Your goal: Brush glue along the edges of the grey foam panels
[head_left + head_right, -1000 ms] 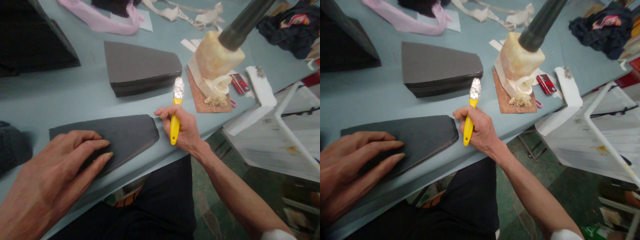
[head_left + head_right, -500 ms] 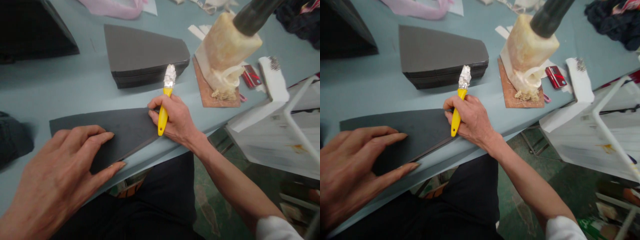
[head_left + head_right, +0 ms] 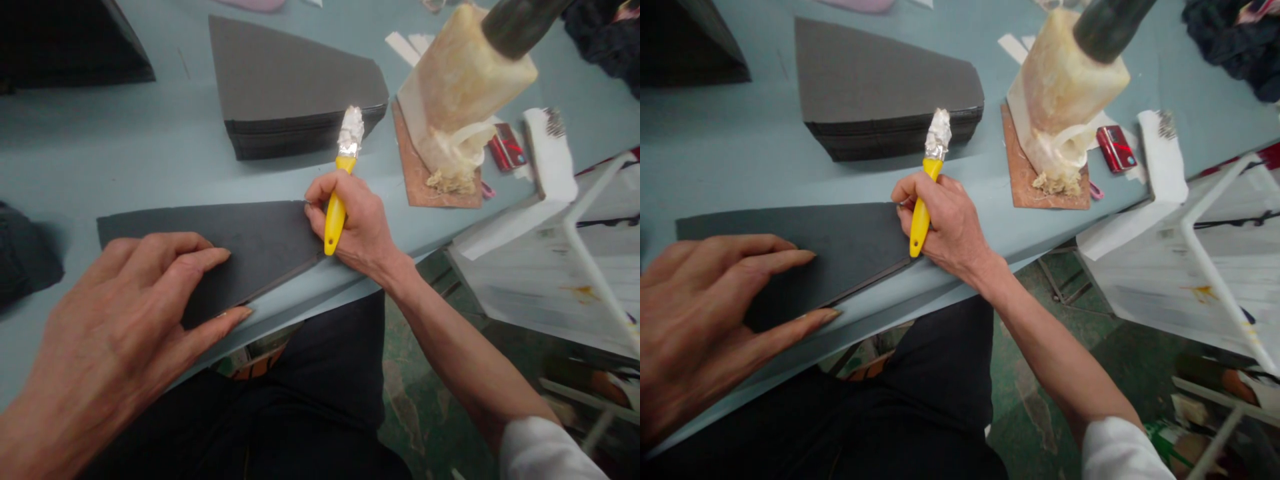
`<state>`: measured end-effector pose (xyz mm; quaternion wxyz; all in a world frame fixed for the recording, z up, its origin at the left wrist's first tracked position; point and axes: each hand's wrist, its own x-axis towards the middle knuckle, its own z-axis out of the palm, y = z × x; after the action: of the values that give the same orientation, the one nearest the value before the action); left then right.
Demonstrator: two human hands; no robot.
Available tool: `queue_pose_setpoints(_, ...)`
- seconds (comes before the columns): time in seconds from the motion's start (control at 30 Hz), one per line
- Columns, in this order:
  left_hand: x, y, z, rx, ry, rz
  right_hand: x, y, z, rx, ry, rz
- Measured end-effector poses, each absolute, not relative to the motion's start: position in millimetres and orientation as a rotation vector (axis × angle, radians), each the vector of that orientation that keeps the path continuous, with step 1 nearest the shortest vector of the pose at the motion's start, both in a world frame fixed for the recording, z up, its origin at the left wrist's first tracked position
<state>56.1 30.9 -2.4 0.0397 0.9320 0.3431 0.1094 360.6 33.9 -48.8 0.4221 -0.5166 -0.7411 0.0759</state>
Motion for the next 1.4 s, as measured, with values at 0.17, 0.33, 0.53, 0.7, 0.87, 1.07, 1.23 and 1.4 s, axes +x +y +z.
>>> queue_pose_setpoints(0.17,57,32,-2,2.877,1.052,0.347,360,33,-49,-1.315,-1.835,0.208)
queue_pose_setpoints(0.33,56,33,-1,2.905,1.040,0.316,361,32,-49,-1.314,-1.845,0.219)
queue_pose_setpoints(0.53,57,33,-2,2.906,1.042,0.342,361,33,-49,-1.333,-1.855,0.253)
queue_pose_setpoints(0.7,57,32,-2,2.869,1.087,0.315,362,32,-50,-1.351,-1.859,0.232)
queue_pose_setpoints(0.87,58,33,-1,2.902,1.067,0.309,362,32,-50,-1.338,-1.835,0.189)
queue_pose_setpoints(1.07,59,36,1,2.913,0.999,0.301,368,21,-49,-1.396,-1.773,0.131)
queue_pose_setpoints(1.23,46,32,29,2.632,1.145,0.537,365,2,-50,-1.348,-1.682,0.135)
queue_pose_setpoints(1.4,24,13,45,2.325,1.698,0.604,359,-10,-56,-1.411,-1.643,0.159)
